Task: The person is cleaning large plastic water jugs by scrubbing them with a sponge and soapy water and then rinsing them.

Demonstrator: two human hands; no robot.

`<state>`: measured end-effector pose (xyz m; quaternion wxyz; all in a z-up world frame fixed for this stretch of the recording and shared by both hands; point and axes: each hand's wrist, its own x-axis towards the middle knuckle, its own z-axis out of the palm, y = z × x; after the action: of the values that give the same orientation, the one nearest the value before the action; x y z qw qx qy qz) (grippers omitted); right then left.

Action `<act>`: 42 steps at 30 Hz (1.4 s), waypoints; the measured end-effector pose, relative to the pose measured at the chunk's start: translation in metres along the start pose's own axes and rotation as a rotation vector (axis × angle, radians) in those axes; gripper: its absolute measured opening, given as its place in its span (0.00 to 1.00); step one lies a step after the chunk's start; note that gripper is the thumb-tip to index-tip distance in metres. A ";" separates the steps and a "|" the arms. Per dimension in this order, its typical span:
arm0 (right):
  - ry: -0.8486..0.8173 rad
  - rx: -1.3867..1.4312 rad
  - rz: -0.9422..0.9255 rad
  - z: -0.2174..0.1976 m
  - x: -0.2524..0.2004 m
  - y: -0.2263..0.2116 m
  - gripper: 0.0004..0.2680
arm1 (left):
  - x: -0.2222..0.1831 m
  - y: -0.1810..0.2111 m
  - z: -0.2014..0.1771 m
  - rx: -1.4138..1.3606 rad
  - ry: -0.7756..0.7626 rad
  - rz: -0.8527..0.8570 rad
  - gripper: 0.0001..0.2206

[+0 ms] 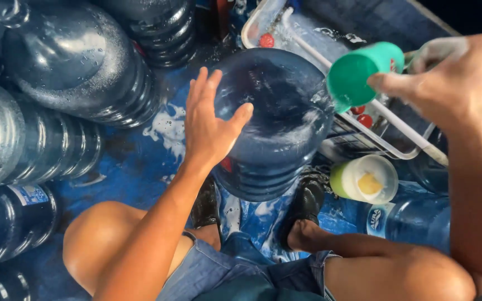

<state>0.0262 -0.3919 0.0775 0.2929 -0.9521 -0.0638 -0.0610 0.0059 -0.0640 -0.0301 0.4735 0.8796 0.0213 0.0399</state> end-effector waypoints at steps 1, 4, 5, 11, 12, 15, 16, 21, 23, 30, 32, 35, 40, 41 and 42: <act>0.019 -0.114 0.040 0.000 -0.006 -0.007 0.18 | 0.001 0.001 0.002 0.029 0.001 0.017 0.34; 0.033 -0.243 0.074 0.001 -0.018 -0.028 0.19 | -0.002 0.009 0.006 0.065 0.026 0.123 0.27; 0.029 -0.258 0.072 0.001 -0.023 -0.035 0.18 | -0.004 0.012 0.007 0.073 0.045 0.214 0.25; 0.003 -0.324 -0.020 -0.002 -0.031 -0.042 0.19 | -0.008 0.014 0.007 0.046 -0.003 0.294 0.24; 0.002 -0.326 -0.020 -0.003 -0.033 -0.044 0.19 | -0.008 0.013 0.007 0.044 -0.003 0.293 0.24; -0.010 -0.358 -0.118 -0.005 -0.035 -0.047 0.19 | -0.010 0.012 0.003 0.066 -0.026 0.361 0.22; 0.012 -0.351 -0.169 -0.007 -0.036 -0.045 0.19 | -0.011 0.012 0.001 0.066 -0.063 0.363 0.24; 0.068 -0.545 -0.233 -0.016 -0.039 -0.016 0.23 | -0.017 0.017 -0.005 0.015 -0.136 0.449 0.26; 0.173 -0.729 -0.294 -0.016 -0.037 0.001 0.21 | -0.019 0.020 -0.009 -0.009 -0.185 0.540 0.23; 0.471 -0.926 -0.370 0.045 0.004 0.013 0.23 | -0.053 0.054 -0.022 -0.139 -0.424 0.692 0.23; 0.468 -0.764 -0.396 0.063 0.011 0.018 0.22 | -0.066 0.064 -0.024 -0.167 -0.572 0.768 0.18; 0.426 -0.763 -0.386 0.075 0.005 0.015 0.18 | -0.077 0.064 -0.033 -0.648 -0.855 0.565 0.18; 0.435 -0.832 -0.355 0.066 -0.011 0.014 0.16 | -0.042 0.026 -0.037 -1.132 -0.546 0.023 0.07; 0.454 -0.850 -0.398 0.063 -0.015 0.017 0.16 | -0.029 0.009 -0.030 -1.237 -0.265 -0.061 0.06; 0.456 -0.845 -0.400 0.059 -0.020 0.022 0.16 | -0.015 -0.027 -0.018 -1.233 -0.261 -0.060 0.06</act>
<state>0.0144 -0.3787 0.0137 -0.1277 -0.9190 -0.1489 -0.3420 -0.0104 -0.0354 -0.0437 0.8930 0.4418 -0.0389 -0.0763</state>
